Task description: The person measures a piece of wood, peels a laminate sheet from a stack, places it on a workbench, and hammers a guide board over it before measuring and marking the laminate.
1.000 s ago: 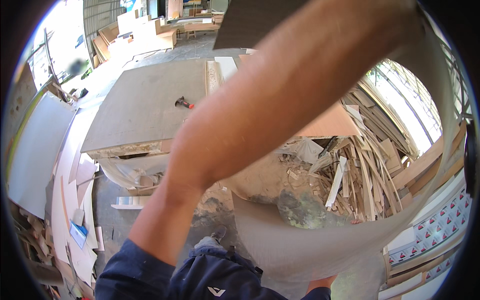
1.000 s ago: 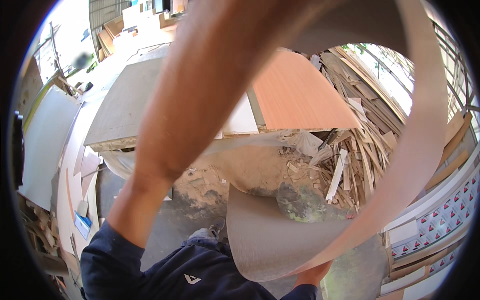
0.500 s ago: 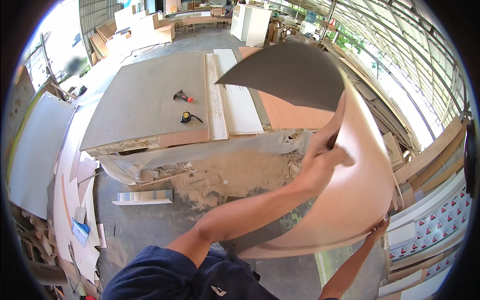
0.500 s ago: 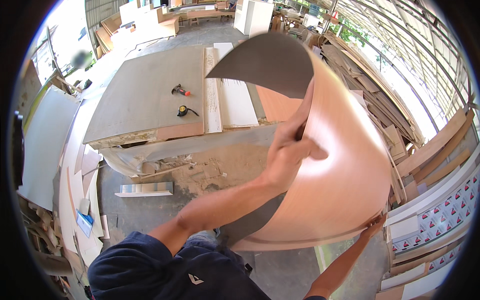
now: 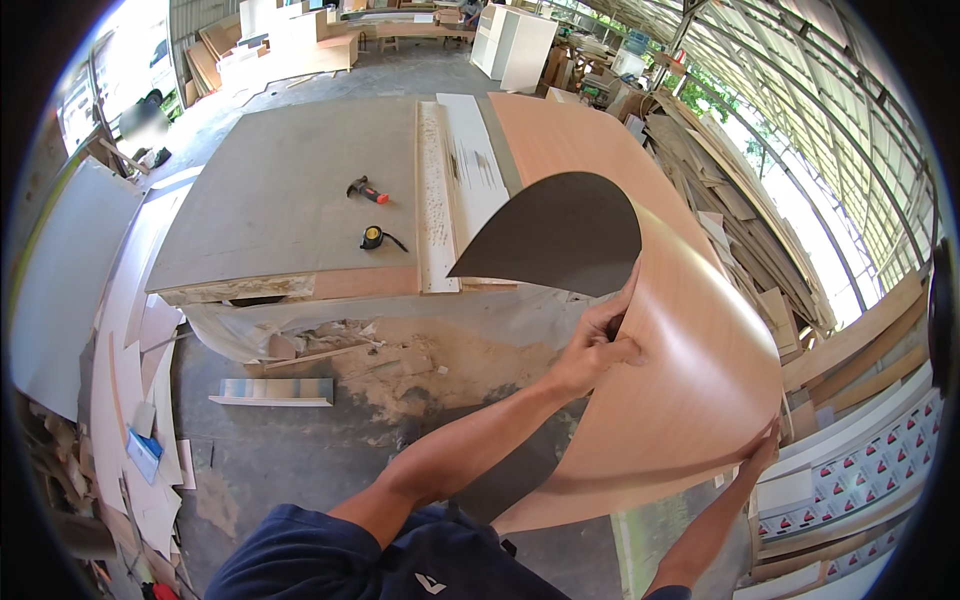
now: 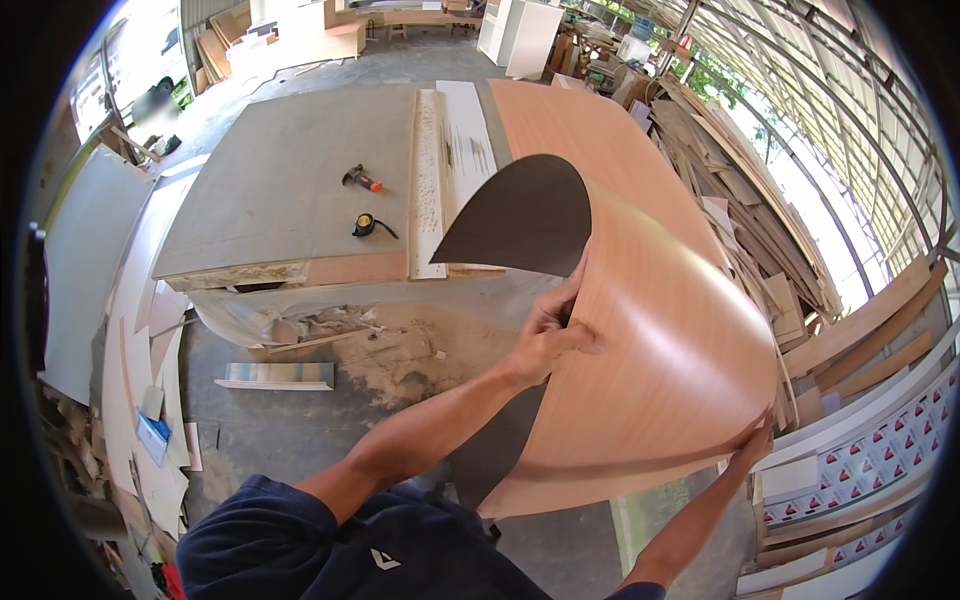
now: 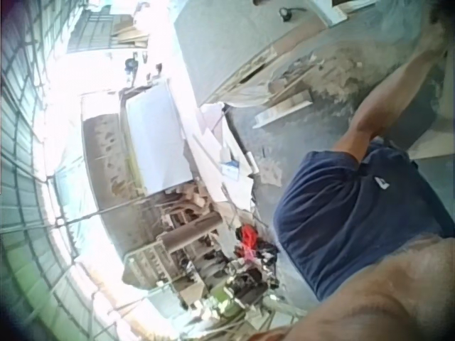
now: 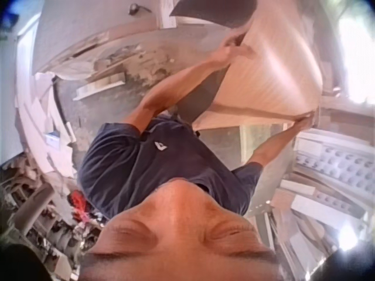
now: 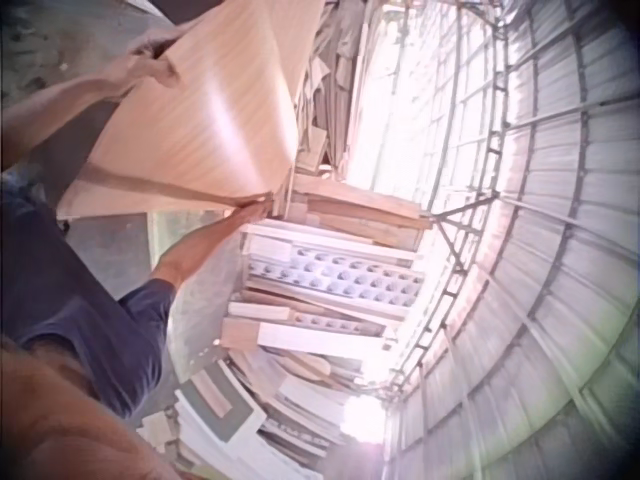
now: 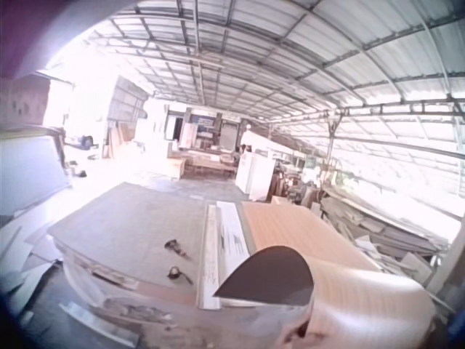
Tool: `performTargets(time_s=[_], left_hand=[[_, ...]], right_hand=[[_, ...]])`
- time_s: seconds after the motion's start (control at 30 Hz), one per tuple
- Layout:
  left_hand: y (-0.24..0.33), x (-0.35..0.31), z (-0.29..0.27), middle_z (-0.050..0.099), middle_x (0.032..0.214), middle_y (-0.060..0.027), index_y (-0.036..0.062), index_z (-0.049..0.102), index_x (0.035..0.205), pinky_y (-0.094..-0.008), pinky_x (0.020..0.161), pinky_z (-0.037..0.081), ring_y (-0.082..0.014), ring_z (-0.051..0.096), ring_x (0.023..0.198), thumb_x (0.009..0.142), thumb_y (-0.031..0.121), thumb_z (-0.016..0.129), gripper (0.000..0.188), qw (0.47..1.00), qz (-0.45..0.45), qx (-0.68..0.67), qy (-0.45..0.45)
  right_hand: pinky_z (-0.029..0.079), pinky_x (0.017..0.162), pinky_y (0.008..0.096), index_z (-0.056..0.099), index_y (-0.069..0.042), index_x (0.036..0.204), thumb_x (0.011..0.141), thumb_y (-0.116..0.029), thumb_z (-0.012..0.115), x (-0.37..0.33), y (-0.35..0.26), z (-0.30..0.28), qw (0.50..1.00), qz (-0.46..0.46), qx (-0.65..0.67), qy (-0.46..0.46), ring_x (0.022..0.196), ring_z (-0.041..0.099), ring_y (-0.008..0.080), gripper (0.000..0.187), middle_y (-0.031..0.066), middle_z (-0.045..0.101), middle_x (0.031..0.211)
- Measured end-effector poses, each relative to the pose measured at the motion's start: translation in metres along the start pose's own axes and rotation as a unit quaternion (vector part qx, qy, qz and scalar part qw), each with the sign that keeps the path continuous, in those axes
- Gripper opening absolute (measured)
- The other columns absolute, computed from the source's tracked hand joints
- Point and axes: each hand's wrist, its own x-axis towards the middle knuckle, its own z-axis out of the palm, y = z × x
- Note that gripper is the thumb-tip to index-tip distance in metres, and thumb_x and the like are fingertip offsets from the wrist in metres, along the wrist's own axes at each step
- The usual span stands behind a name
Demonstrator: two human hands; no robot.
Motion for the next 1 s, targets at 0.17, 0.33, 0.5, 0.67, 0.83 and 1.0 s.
performTargets(time_s=[0.17, 0.33, 0.5, 0.67, 0.83, 1.0], left_hand=[[0.004, -0.005, -0.045, 0.054, 0.107, 0.0061, 0.0090, 0.025, 0.154, -0.0189, 0.077, 0.040, -0.0029, 0.045, 0.085, 0.080, -0.007, 0.059, 0.083, 0.999, -0.027, 0.023, -0.017], [-0.004, -0.058, -0.088, 0.054, 0.129, 0.0012, 0.0058, 0.027, 0.152, -0.0277, 0.095, 0.043, -0.0086, 0.049, 0.114, 0.092, -0.006, 0.058, 0.069, 0.989, -0.096, 0.015, 0.108], [-0.030, -0.119, -0.170, 0.062, 0.123, -0.0053, 0.0018, 0.044, 0.142, -0.0285, 0.091, 0.051, -0.0119, 0.059, 0.106, 0.091, -0.003, 0.061, 0.054, 0.956, -0.248, 0.112, 0.111], [-0.041, -0.146, -0.230, 0.070, 0.102, -0.0118, -0.0058, 0.060, 0.121, -0.0275, 0.072, 0.058, -0.0157, 0.069, 0.082, 0.093, 0.010, 0.063, 0.033, 0.848, -0.482, 0.210, 0.064], [-0.078, -0.154, -0.263, 0.069, 0.092, -0.0184, -0.0146, 0.063, 0.102, -0.0337, 0.061, 0.061, -0.0266, 0.072, 0.069, 0.097, 0.029, 0.057, 0.044, 0.753, -0.610, 0.091, 0.228], [-0.108, -0.152, -0.272, 0.069, 0.084, -0.0200, -0.0140, 0.063, 0.099, -0.0343, 0.060, 0.061, -0.0280, 0.072, 0.064, 0.098, 0.034, 0.051, 0.049, 0.714, -0.643, 0.166, 0.221]], right_hand=[[0.053, 0.074, 0.0315, 0.067, -0.001, 0.091, 0.086, -0.042, 0.071, -0.002, -0.027, 0.050, 0.998, -0.020, 0.051, 0.014, 0.082, 0.064, 0.0188, 0.041, 0.0072, 0.068, 0.091], [0.050, 0.070, 0.0323, 0.065, 0.000, 0.089, 0.088, -0.039, 0.069, 0.011, 0.005, 0.067, 0.982, -0.138, -0.127, -0.011, 0.075, 0.059, 0.0169, 0.039, 0.0073, 0.066, 0.085], [0.046, 0.067, 0.0378, 0.067, 0.004, 0.081, 0.081, -0.048, 0.073, 0.009, 0.067, 0.076, 0.918, -0.165, -0.360, 0.014, 0.069, 0.057, 0.0224, 0.053, 0.0125, 0.065, 0.075], [0.044, 0.062, 0.0425, 0.069, 0.004, 0.077, 0.075, -0.050, 0.075, -0.014, 0.122, 0.072, 0.899, -0.071, -0.431, 0.025, 0.063, 0.055, 0.0251, 0.054, 0.0153, 0.063, 0.066], [0.044, 0.059, 0.0436, 0.070, 0.002, 0.075, 0.075, -0.044, 0.074, -0.040, 0.133, 0.086, 0.854, -0.070, -0.516, 0.010, 0.059, 0.055, 0.0248, 0.046, 0.0149, 0.059, 0.058], [0.045, 0.061, 0.0422, 0.070, 0.002, 0.080, 0.077, -0.040, 0.075, -0.041, 0.139, 0.093, 0.856, -0.091, -0.506, -0.054, 0.061, 0.058, 0.0248, 0.042, 0.0142, 0.064, 0.066]])
